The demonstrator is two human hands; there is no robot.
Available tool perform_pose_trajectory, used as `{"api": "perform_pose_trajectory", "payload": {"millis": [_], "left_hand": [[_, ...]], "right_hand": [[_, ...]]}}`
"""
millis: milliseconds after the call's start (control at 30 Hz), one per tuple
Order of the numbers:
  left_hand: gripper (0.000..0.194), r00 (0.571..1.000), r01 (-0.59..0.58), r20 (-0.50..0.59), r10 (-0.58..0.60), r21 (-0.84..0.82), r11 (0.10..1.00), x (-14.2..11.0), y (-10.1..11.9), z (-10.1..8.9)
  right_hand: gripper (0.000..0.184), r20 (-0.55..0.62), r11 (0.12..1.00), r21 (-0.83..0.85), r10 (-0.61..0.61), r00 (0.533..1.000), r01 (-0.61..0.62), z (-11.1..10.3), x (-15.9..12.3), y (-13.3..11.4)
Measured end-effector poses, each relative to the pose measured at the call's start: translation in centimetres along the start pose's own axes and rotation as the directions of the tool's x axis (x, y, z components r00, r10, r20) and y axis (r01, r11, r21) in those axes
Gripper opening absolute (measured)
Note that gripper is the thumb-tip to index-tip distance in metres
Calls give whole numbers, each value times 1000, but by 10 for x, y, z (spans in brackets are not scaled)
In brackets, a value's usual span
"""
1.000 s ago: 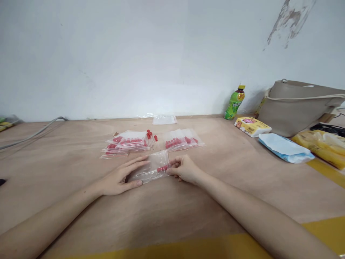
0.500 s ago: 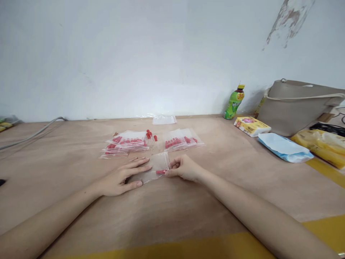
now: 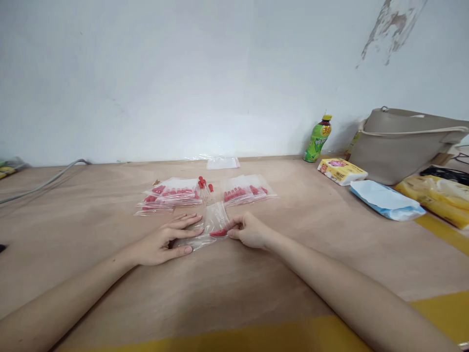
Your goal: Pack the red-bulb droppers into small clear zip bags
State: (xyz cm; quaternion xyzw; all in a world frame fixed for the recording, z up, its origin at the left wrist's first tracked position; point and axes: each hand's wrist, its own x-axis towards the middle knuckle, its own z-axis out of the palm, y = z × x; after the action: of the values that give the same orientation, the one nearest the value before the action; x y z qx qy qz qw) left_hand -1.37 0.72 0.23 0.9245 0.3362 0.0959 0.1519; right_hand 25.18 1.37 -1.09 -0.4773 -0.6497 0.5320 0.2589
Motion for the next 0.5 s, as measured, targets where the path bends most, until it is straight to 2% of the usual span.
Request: {"api": "perform_pose_trajectory", "payload": {"millis": [100, 200, 267, 333, 433, 500], "left_hand": [[41, 1000, -2, 13, 2, -14, 1000, 0, -1, 0], [38, 999, -1, 39, 1, 3, 1000, -1, 0, -1], [36, 999, -13, 48, 11, 32, 999, -2, 1, -2], [36, 999, -29, 43, 27, 58, 998, -2, 1, -2], [35, 998, -61, 4, 60, 67, 996, -1, 0, 1], [34, 994, -92, -49, 94, 43, 995, -1, -2, 4]], "right_hand": [[18, 18, 998, -42, -39, 999, 40, -1, 1, 2], [16, 90, 995, -98, -26, 996, 35, -7, -1, -6], [15, 157, 981, -192, 14, 987, 17, -14, -1, -15], [18, 164, 943, -331, 30, 986, 27, -24, 3, -26], [24, -14, 857, -512, -78, 997, 60, -35, 22, -41], [18, -167, 824, -565, -166, 972, 43, -36, 42, -50]]}}
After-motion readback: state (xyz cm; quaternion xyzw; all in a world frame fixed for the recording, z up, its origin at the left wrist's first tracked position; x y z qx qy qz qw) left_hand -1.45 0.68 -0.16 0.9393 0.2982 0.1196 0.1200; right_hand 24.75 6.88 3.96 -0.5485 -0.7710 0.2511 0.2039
